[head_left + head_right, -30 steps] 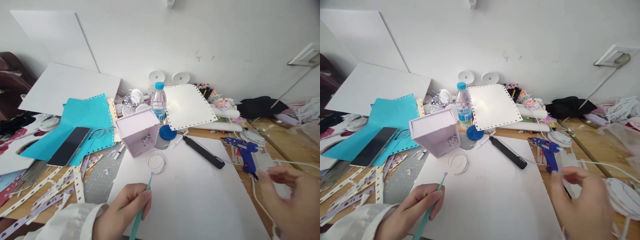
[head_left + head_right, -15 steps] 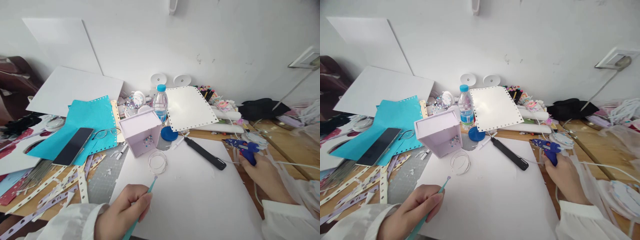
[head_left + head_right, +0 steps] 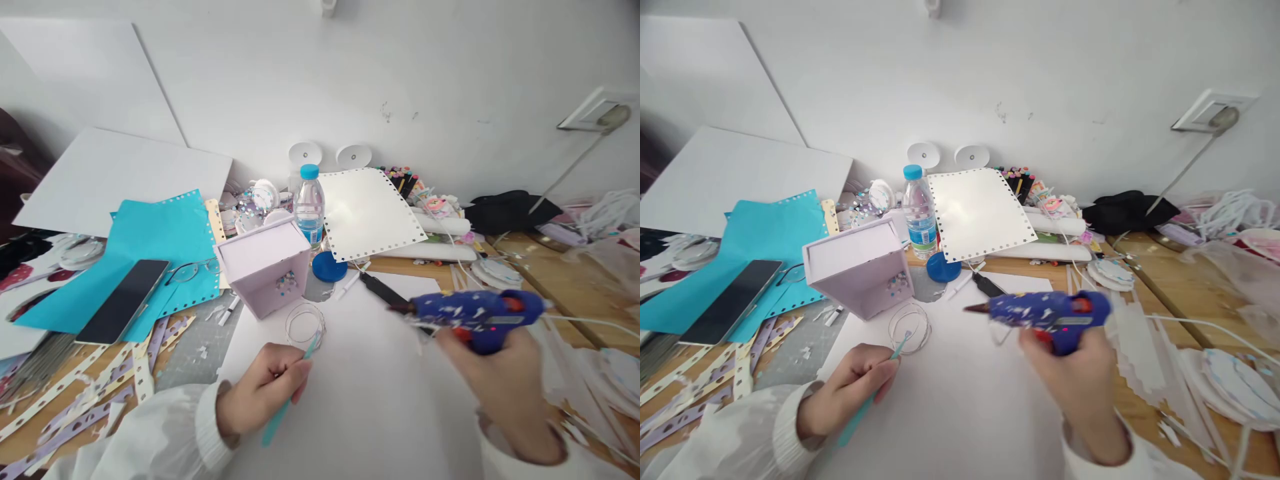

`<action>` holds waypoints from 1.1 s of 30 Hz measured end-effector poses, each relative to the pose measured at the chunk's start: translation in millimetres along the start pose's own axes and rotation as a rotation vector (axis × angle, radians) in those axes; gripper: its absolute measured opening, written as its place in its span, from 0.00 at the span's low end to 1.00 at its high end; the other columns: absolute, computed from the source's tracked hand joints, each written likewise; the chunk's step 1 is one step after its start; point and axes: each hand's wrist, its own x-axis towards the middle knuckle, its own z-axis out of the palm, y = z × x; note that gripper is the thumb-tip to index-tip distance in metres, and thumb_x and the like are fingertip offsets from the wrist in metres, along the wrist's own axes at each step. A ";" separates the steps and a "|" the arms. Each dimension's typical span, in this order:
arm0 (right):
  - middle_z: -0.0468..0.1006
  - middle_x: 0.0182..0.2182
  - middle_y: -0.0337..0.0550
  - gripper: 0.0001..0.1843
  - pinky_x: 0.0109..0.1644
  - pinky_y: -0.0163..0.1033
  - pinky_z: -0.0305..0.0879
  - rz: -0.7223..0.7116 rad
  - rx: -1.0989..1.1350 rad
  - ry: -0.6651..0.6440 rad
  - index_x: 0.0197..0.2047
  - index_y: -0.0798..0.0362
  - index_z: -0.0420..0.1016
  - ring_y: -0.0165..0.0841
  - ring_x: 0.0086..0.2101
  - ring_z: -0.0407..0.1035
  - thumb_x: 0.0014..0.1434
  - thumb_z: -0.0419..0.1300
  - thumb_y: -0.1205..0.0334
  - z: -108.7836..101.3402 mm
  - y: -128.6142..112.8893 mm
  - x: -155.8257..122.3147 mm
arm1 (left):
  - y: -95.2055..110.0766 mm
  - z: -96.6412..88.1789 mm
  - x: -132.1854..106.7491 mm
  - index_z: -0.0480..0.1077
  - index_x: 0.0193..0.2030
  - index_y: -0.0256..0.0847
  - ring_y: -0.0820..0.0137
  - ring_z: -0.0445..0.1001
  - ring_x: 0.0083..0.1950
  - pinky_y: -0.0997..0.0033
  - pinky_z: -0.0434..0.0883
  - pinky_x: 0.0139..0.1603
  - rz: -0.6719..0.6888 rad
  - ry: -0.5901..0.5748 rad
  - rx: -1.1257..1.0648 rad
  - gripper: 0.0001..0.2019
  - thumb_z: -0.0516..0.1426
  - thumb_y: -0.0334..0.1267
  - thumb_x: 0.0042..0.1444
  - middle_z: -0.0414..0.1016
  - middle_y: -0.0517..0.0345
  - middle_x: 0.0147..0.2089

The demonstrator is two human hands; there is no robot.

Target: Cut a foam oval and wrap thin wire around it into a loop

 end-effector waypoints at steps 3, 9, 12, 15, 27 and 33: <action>0.68 0.10 0.32 0.07 0.13 0.34 0.63 -0.050 0.058 -0.111 0.20 0.48 0.67 0.32 0.11 0.63 0.42 0.63 0.61 30.9 2.4 -26.9 | -7.8 2.3 3.0 0.56 0.16 0.39 0.76 0.55 0.21 0.74 0.57 0.25 0.023 -0.022 -0.003 0.32 0.41 0.60 0.63 0.55 0.63 0.17; 0.74 0.16 0.34 0.05 0.18 0.33 0.68 -0.159 0.061 -0.333 0.32 0.49 0.72 0.35 0.18 0.71 0.49 0.61 0.64 47.2 19.1 -44.3 | -14.5 2.3 2.4 0.56 0.16 0.39 0.76 0.58 0.21 0.74 0.58 0.25 0.077 -0.092 -0.016 0.32 0.40 0.57 0.66 0.57 0.61 0.17; 0.75 0.20 0.34 0.11 0.20 0.33 0.70 -0.137 0.077 -0.342 0.39 0.50 0.70 0.34 0.18 0.70 0.49 0.61 0.64 44.1 19.7 -44.7 | -14.4 1.3 1.9 0.55 0.16 0.40 0.75 0.60 0.20 0.74 0.59 0.25 0.091 -0.115 -0.050 0.31 0.39 0.55 0.66 0.59 0.60 0.16; 0.71 0.18 0.32 0.11 0.18 0.33 0.67 -0.030 0.114 -0.348 0.39 0.49 0.66 0.31 0.15 0.66 0.50 0.61 0.61 42.7 16.7 -49.2 | -12.9 0.5 1.6 0.55 0.16 0.41 0.75 0.61 0.20 0.73 0.60 0.24 0.089 -0.131 -0.071 0.29 0.40 0.53 0.67 0.59 0.59 0.16; 0.68 0.16 0.31 0.10 0.15 0.34 0.60 0.060 0.147 -0.352 0.37 0.48 0.65 0.31 0.14 0.62 0.50 0.60 0.62 42.1 11.7 -55.5 | -4.2 -0.1 5.2 0.40 0.19 0.44 0.73 0.49 0.19 0.67 0.52 0.23 0.111 -0.147 -0.047 0.25 0.41 0.50 0.65 0.48 0.64 0.15; 0.69 0.17 0.32 0.11 0.15 0.34 0.61 0.005 0.174 -0.361 0.38 0.48 0.65 0.31 0.13 0.60 0.50 0.61 0.63 41.9 14.2 -54.6 | -5.0 0.6 5.3 0.41 0.19 0.43 0.73 0.50 0.20 0.67 0.52 0.23 0.123 -0.137 -0.055 0.24 0.43 0.47 0.65 0.48 0.64 0.15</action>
